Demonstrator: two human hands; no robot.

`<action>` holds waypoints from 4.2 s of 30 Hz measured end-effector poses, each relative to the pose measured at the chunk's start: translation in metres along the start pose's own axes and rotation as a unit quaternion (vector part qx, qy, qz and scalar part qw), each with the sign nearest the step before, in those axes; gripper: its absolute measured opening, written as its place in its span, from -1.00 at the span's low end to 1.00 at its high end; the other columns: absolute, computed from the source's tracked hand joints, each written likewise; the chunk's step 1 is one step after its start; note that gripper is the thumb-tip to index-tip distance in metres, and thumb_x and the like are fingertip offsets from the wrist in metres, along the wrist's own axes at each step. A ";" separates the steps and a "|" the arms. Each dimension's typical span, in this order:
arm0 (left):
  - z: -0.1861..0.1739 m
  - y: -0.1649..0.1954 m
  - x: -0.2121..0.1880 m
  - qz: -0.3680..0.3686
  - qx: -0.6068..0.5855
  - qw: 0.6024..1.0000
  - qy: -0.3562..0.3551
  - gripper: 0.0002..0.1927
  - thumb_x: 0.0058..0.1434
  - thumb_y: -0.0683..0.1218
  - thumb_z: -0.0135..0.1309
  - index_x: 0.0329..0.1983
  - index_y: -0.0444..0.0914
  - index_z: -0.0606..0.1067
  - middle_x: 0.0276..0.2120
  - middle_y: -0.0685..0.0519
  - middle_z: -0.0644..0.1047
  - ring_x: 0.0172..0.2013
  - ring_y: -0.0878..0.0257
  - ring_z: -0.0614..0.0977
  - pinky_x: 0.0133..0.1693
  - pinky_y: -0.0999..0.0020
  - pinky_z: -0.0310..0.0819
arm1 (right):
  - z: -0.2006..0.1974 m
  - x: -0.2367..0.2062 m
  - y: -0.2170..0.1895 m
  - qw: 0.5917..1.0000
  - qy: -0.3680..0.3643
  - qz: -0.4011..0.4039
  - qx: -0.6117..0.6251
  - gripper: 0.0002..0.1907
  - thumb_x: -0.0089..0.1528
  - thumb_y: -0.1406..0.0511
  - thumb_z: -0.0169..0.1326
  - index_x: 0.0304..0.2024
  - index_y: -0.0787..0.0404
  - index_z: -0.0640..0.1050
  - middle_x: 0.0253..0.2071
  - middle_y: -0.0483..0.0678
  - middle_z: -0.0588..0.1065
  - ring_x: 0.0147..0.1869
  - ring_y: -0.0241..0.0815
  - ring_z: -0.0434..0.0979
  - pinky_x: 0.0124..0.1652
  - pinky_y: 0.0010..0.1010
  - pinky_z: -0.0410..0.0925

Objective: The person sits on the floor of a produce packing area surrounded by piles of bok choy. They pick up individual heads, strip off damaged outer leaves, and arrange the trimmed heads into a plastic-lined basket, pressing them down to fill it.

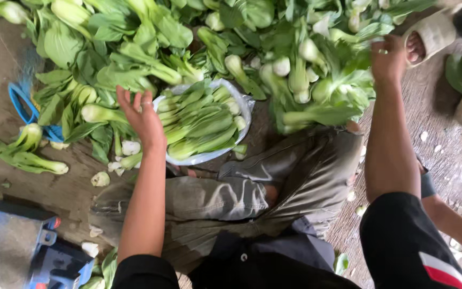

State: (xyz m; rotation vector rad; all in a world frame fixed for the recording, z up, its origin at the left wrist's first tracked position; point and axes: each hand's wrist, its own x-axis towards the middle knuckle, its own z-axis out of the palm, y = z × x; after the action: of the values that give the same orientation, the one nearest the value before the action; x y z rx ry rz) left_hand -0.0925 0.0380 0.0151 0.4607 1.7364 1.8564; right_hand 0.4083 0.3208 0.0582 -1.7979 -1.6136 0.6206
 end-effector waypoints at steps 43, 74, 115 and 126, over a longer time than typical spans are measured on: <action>0.064 0.030 -0.110 -0.211 -0.337 0.863 -0.311 -0.09 0.16 -0.03 0.31 0.50 -0.09 0.10 -0.18 -0.02 0.48 -0.20 0.18 0.60 -0.09 0.08 0.68 | 0.060 -0.150 -0.044 0.947 -0.287 -0.073 0.126 -0.62 0.34 0.25 0.19 0.17 0.24 0.48 0.06 -0.01 0.55 0.06 -0.23 0.57 0.03 -0.39 0.41; 0.102 -0.071 -0.113 -0.176 -0.061 0.928 -0.323 -0.41 0.17 -0.16 0.18 0.28 -0.25 0.34 0.08 -0.04 0.43 -0.02 0.09 0.51 0.02 0.00 0.52 | 0.079 -0.183 -0.064 0.897 -0.164 -0.164 0.377 -0.45 0.26 0.22 0.27 0.18 0.27 0.36 0.02 0.03 0.38 0.15 -0.16 0.36 0.19 -0.26 0.34; 0.092 0.003 -0.144 0.108 -0.081 0.929 -0.345 0.04 -0.02 0.10 0.51 0.41 -0.21 0.15 0.14 0.10 0.36 0.14 0.32 0.45 0.21 0.38 0.41 | 0.106 -0.245 -0.115 0.840 -0.280 -0.267 0.380 -0.32 0.47 -0.04 -0.17 0.39 0.36 0.20 0.18 0.14 0.30 0.28 -0.05 0.31 0.35 -0.21 0.18; 0.090 0.015 -0.139 0.130 -0.096 0.919 -0.360 -0.22 0.06 -0.06 0.52 0.17 -0.21 0.23 0.09 -0.06 0.43 0.04 0.21 0.53 0.17 0.25 0.49 | 0.098 -0.240 -0.110 0.809 -0.278 -0.263 0.446 -0.44 0.36 0.13 0.14 0.27 0.27 0.30 0.15 0.07 0.35 0.22 -0.05 0.38 0.27 -0.20 0.26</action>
State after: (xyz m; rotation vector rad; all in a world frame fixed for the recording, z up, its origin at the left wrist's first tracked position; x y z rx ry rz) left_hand 0.0683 0.0261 0.0561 1.1673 1.0217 1.6876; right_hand 0.2302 0.1025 0.0539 -0.4553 -1.6268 1.4098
